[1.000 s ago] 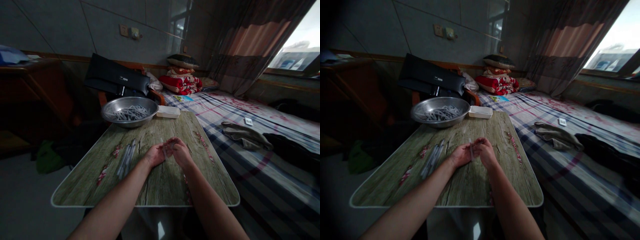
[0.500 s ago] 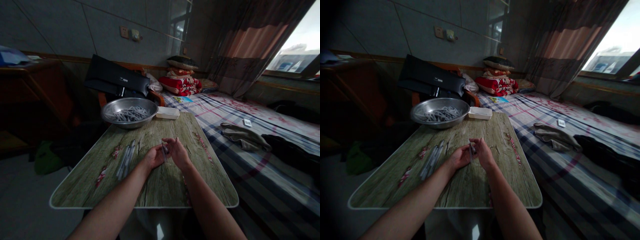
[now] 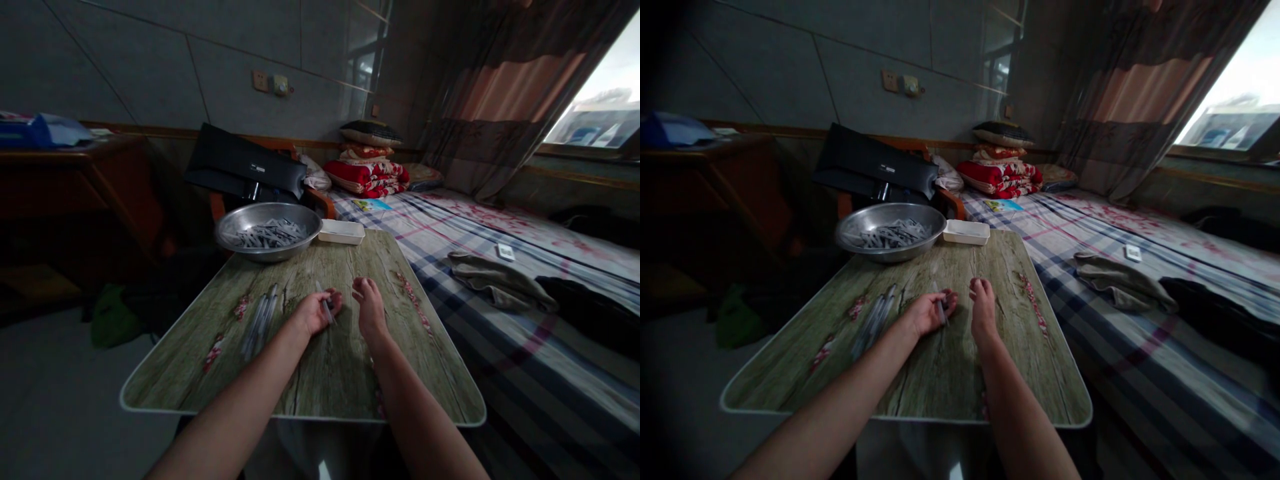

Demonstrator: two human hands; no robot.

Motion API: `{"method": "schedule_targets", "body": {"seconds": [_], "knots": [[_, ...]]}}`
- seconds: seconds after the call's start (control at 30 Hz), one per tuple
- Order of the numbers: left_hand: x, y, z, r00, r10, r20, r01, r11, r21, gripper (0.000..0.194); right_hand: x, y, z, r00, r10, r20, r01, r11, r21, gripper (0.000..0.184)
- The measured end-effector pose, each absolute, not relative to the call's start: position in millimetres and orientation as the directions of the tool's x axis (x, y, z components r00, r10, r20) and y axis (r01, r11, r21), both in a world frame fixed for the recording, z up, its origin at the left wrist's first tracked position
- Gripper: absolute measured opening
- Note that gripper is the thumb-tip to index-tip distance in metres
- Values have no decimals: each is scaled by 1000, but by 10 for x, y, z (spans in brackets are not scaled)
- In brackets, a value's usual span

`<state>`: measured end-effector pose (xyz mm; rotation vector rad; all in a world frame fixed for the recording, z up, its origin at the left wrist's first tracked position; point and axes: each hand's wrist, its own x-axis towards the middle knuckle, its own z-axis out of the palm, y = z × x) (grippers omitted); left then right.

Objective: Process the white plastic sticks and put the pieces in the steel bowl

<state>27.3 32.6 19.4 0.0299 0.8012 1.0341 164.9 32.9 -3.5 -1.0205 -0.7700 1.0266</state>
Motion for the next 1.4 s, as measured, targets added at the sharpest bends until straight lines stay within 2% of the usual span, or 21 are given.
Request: {"method": "schedule_targets", "body": {"seconds": [0.17,0.27,0.37,0.47,0.53,0.6,0.67,0.77,0.8,0.83,0.9,0.97,1.1,1.23,1.3,1.4], "knots": [[194,606,552,117,797,-592,-775,446,448,21,1651,310,-31,322,945,61,-257,149,-955,20],[73,978,961,-9,827,-562,-766,356,535,18,1666,320,-32,316,948,38,-261,125,-957,21],[-125,1373,1433,-128,869,-478,-729,245,640,6,1666,332,-37,296,955,18,-260,99,-961,21],[-340,1610,1728,-166,897,-410,-656,210,725,34,1654,327,-37,269,963,19,-225,82,-971,20],[-453,1636,1747,-221,906,-360,-538,195,820,40,1651,320,-30,261,965,22,-210,79,-975,21],[-532,1563,1639,-272,922,-274,-343,173,923,33,1653,317,-20,261,965,17,-211,74,-975,23],[-598,1419,1461,-284,933,-222,-237,156,959,22,1654,320,-12,268,963,-1,-214,59,-975,26],[-735,1140,1175,-184,972,-146,-60,137,989,17,1637,329,-6,260,965,-29,-188,21,-982,27],[-799,1046,1091,-86,992,-87,123,98,988,16,1627,330,-4,254,967,-35,-175,10,-984,26],[-871,955,1014,12,999,-41,316,36,948,16,1615,329,-1,247,968,-40,-163,1,-987,26],[-1021,784,882,163,987,12,622,-112,775,13,1592,321,7,231,972,-46,-142,-13,-990,25],[-1145,623,771,237,971,18,791,-204,577,10,1574,309,18,210,977,-41,-120,-16,-993,24],[-1207,309,574,294,952,-86,909,-251,332,11,1559,284,33,182,983,-25,-97,-7,-995,25],[-1053,60,390,202,976,-86,972,-188,142,14,1557,271,38,172,985,-30,-96,-13,-995,25],[-948,-24,320,167,984,-68,984,-161,76,16,1558,269,39,169,985,-35,-95,-20,-995,25],[-797,-112,269,176,984,-31,983,-174,56,20,1557,269,42,161,986,-52,-91,-38,-995,26]]}}
